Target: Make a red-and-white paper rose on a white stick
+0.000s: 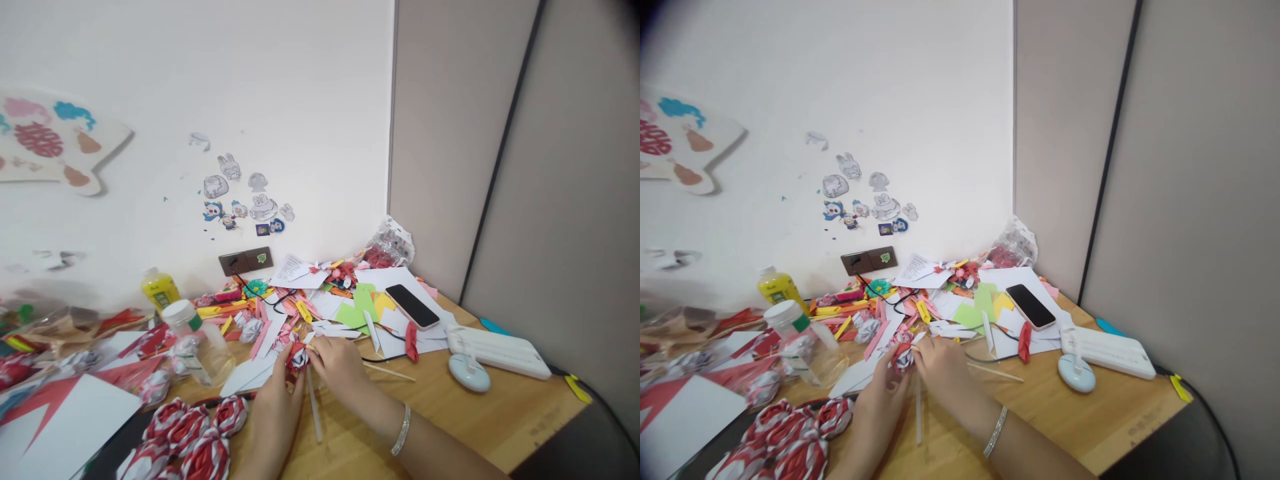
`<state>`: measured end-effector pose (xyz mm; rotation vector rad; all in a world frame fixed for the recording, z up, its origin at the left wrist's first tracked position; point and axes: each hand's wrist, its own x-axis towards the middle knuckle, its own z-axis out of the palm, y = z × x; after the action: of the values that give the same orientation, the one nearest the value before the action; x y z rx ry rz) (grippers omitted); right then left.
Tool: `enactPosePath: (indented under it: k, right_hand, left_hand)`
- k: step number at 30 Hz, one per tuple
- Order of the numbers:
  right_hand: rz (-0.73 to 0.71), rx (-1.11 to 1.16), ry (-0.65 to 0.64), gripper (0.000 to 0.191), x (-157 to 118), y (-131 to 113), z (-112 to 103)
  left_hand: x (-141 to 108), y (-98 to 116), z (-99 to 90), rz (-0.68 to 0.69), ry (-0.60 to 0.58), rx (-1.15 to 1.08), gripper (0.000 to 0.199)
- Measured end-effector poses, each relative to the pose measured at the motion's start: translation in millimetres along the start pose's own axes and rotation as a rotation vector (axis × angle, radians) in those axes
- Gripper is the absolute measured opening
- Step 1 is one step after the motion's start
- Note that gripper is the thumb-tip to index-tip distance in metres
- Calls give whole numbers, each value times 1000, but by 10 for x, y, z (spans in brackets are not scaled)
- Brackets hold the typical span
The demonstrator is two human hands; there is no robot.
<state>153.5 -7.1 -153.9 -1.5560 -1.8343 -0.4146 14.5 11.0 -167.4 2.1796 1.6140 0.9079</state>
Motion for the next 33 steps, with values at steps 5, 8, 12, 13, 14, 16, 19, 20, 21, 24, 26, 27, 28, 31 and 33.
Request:
enactPosePath:
  k: [5, 8, 12, 13, 14, 16, 19, 20, 21, 24, 26, 27, 28, 31, 33]
  right_hand:
    - [-71, -117, 26, 16, -21, -2, 47]
    - [-94, -179, 18, 12, -33, -4, 69]
    - [-83, -206, -1, 14, -35, -14, 71]
    - [-75, -198, 4, 14, -32, -17, 64]
    - [-63, -186, 13, 12, -28, -21, 55]
    - [-27, -160, 32, 12, -19, -28, 37]
    - [-3, -147, 37, 15, -14, -35, 33]
    - [-10, -154, 33, 15, -17, -37, 40]
    - [-21, -164, 25, 15, -20, -38, 49]
    - [-48, -215, -10, 14, -33, -45, 75]
    - [-54, -241, -22, 14, -35, -49, 77]
    - [-55, -241, -19, 13, -32, -51, 71]
    - [-51, -232, -11, 12, -28, -51, 63]
    - [-19, -178, 21, 12, -13, -47, 41]
    - [-14, -159, 27, 13, -9, -43, 45]
  left_hand:
    - [6, -14, 19, 10, 16, 3, 46]
    - [10, -18, 23, 11, 16, -11, 47]
    - [13, -42, 33, 41, 26, -30, 48]
    - [15, -49, 37, 49, 32, -28, 48]
    - [17, -55, 41, 51, 34, -26, 48]
    - [22, -61, 47, 46, 34, -16, 47]
    - [21, -54, 44, 49, 33, -4, 45]
    - [18, -49, 40, 52, 33, 0, 45]
    - [15, -44, 36, 57, 33, 3, 45]
    - [8, -40, 30, 67, 25, 4, 45]
    - [9, -44, 32, 77, 23, -2, 45]
    - [11, -47, 34, 79, 27, -3, 45]
    - [12, -50, 37, 79, 36, -5, 45]
    - [13, -49, 38, 65, 47, -17, 46]
    - [9, -38, 28, 52, 31, -26, 46]
